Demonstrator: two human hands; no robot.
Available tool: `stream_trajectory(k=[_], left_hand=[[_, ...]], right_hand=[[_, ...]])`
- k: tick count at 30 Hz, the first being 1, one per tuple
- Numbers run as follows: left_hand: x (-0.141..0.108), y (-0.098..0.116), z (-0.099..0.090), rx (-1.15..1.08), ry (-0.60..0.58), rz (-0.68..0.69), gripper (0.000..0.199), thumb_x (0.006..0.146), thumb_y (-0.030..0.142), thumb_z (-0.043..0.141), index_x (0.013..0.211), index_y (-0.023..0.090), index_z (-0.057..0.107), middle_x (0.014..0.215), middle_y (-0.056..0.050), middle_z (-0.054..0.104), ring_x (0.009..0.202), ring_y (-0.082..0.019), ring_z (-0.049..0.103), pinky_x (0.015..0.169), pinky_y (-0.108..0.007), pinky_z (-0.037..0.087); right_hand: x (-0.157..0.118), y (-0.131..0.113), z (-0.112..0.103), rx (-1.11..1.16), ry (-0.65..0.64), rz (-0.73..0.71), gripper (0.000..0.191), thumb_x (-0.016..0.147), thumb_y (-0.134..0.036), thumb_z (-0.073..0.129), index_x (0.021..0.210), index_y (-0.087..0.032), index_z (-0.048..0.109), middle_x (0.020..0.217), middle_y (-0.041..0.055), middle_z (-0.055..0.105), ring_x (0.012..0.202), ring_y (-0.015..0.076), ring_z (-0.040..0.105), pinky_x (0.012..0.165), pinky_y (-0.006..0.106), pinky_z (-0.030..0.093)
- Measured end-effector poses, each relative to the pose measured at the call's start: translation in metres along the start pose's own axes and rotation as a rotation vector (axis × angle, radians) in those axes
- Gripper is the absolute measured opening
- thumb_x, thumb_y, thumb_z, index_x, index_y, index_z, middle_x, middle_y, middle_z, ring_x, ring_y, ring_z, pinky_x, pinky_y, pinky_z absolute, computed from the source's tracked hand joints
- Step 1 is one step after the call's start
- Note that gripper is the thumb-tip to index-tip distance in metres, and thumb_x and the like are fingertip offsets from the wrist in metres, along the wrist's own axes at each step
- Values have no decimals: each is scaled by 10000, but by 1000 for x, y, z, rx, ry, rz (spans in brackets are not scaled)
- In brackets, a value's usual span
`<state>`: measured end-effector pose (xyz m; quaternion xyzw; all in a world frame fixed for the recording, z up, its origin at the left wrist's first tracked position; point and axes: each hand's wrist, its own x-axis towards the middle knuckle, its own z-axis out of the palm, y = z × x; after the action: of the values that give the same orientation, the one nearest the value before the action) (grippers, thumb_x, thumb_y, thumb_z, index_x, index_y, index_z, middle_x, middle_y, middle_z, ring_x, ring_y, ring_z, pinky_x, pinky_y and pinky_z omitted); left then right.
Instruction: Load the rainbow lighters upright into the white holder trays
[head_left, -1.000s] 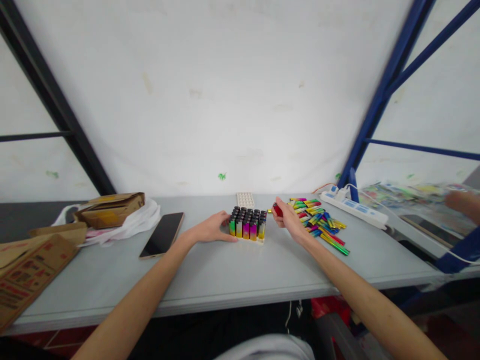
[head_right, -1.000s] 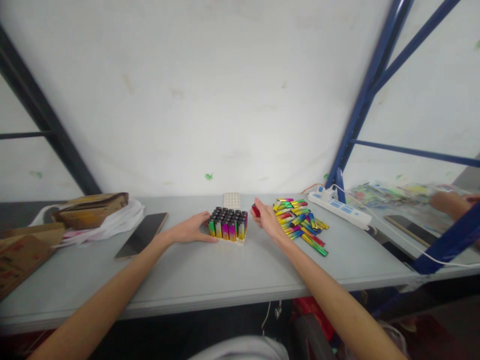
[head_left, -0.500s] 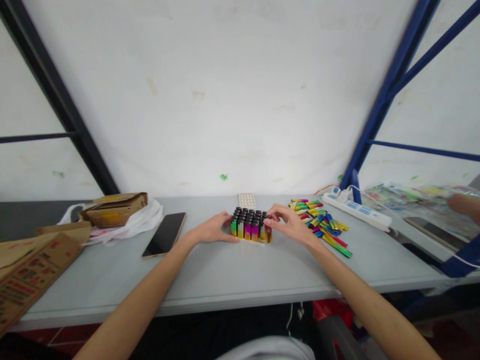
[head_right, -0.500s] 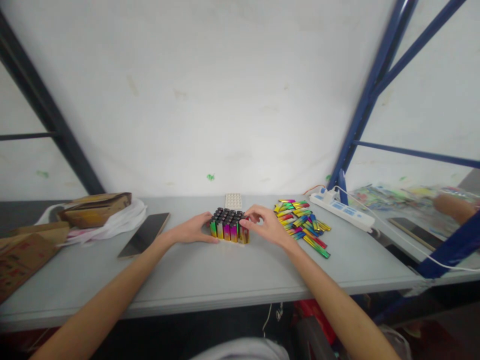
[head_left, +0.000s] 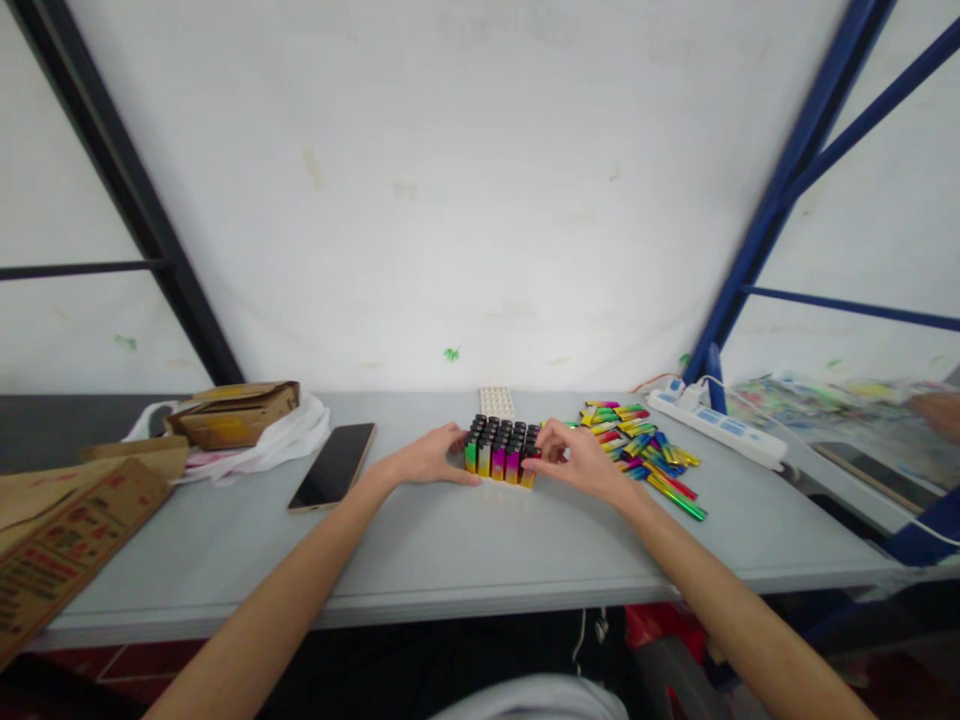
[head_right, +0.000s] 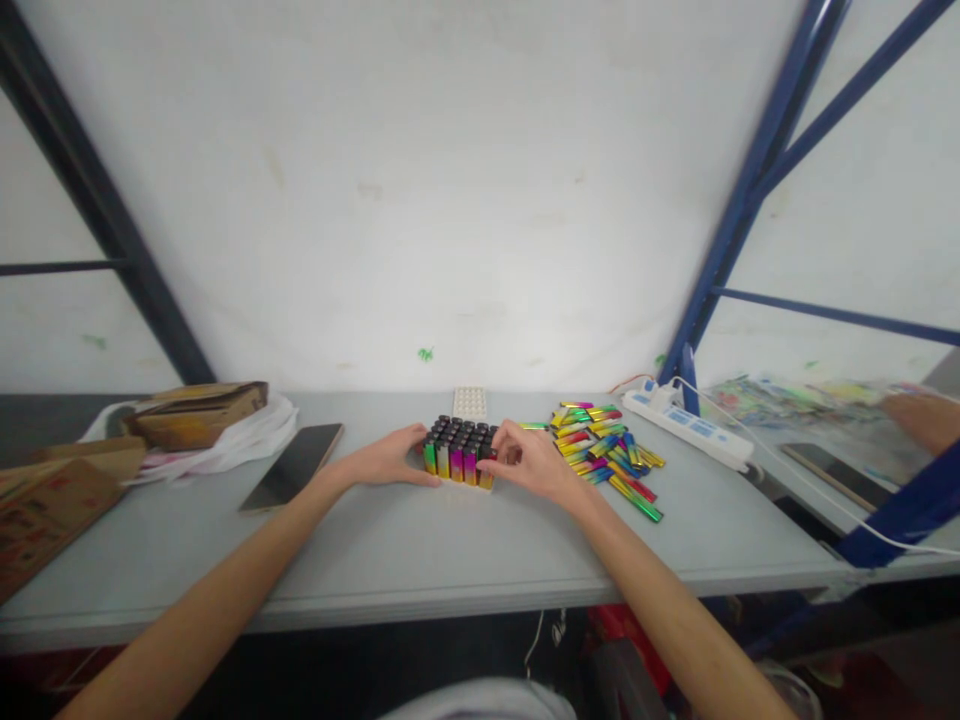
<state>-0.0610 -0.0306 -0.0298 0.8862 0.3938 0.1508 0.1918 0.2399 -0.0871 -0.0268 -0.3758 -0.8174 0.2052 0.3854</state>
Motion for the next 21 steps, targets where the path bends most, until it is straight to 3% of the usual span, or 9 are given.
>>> stream_trajectory(k=[7, 11, 14, 18, 21], left_hand=[[-1, 4, -2, 7, 1, 6, 691, 687, 711, 766, 1091, 159, 674, 1055, -83, 642, 984, -299, 610, 860, -349, 503], [-1, 4, -2, 20, 4, 19, 673, 695, 714, 753, 1069, 160, 677, 1045, -82, 651, 959, -293, 615, 823, -339, 501], [0, 5, -3, 57, 12, 48, 640, 698, 714, 743, 1021, 166, 672, 1008, -79, 653, 923, -287, 619, 796, -337, 490], [-1, 9, -6, 76, 11, 18, 652, 637, 710, 778, 984, 172, 652, 932, -55, 652, 829, -256, 613, 722, -321, 473], [-3, 12, -8, 63, 6, -23, 675, 597, 716, 797, 971, 176, 640, 902, -42, 655, 791, -245, 606, 675, -308, 455]], right_hand=[[0, -2, -4, 21, -83, 4, 461, 857, -524, 746, 1156, -228, 559, 719, -38, 645, 597, 143, 603, 565, 247, 463], [5, 3, -10, -40, 90, 21, 312, 1009, -497, 530, 1082, -202, 601, 675, -25, 631, 580, 141, 588, 597, 258, 465], [18, 21, -14, -212, 192, 5, 285, 1046, -385, 463, 983, -182, 653, 795, 44, 695, 720, 177, 649, 716, 300, 508], [48, 51, -12, -426, -18, -109, 174, 974, -184, 557, 1057, -160, 708, 1098, 130, 712, 1057, 233, 652, 975, 377, 492], [76, 63, -1, -520, -180, -137, 261, 898, -116, 641, 1147, -154, 707, 1212, 145, 687, 1162, 243, 615, 1049, 387, 456]])
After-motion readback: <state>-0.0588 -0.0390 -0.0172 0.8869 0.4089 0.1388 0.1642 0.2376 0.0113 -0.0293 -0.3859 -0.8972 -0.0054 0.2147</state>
